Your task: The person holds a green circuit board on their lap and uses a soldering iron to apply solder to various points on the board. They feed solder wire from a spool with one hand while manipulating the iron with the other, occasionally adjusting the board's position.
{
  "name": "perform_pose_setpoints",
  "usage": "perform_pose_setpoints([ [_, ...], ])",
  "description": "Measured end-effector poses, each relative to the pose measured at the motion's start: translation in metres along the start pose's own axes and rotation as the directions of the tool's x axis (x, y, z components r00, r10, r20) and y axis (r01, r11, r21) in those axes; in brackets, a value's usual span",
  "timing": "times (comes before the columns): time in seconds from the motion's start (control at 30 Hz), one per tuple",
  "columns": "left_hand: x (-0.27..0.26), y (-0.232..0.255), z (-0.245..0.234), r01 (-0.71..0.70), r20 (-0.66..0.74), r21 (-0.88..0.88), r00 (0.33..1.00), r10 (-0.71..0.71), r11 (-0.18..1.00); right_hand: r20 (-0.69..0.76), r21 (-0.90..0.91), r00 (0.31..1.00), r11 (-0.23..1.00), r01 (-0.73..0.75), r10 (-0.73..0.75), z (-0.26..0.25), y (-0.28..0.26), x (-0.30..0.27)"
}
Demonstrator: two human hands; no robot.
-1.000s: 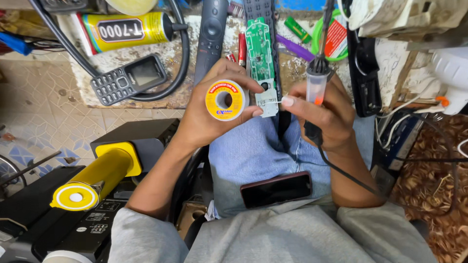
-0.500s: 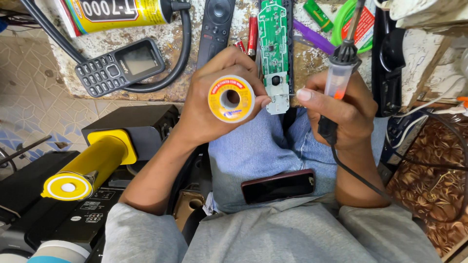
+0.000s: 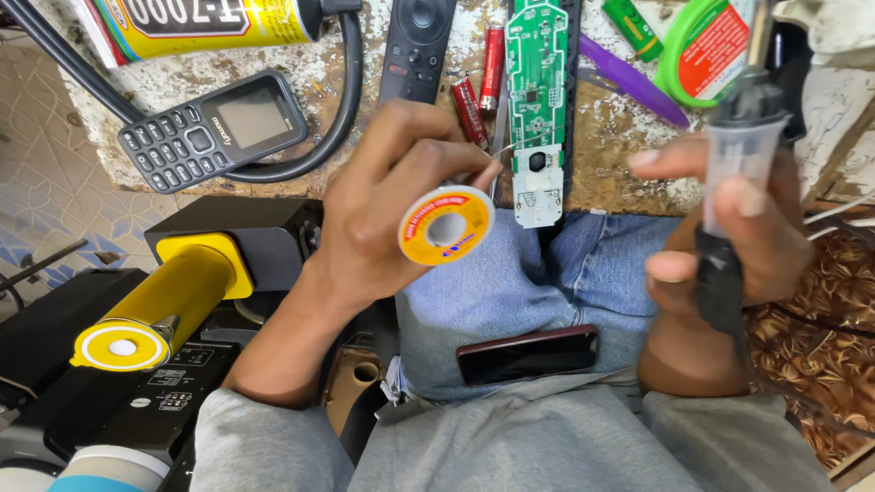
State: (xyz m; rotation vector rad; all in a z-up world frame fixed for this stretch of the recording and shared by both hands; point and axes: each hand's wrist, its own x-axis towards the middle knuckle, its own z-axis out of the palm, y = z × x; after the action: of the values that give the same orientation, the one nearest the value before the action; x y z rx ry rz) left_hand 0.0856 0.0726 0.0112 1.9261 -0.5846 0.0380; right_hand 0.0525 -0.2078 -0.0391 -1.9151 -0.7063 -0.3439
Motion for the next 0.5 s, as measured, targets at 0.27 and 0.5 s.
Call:
perform_pose_setpoints([
  [0.27, 0.000, -0.009, -0.001, 0.021, -0.030, -0.009, 0.999, -0.021, 1.000, -0.252, 0.128, 0.968, 0.991, 0.042, -0.009, 0.009, 0.019, -0.010],
  [0.5, -0.002, -0.015, -0.003, 0.024, -0.041, 0.050, 0.999, -0.022, 0.998, -0.425, 0.133, 0.868, 0.967, -0.219, 0.255, 0.007, 0.025, -0.040],
])
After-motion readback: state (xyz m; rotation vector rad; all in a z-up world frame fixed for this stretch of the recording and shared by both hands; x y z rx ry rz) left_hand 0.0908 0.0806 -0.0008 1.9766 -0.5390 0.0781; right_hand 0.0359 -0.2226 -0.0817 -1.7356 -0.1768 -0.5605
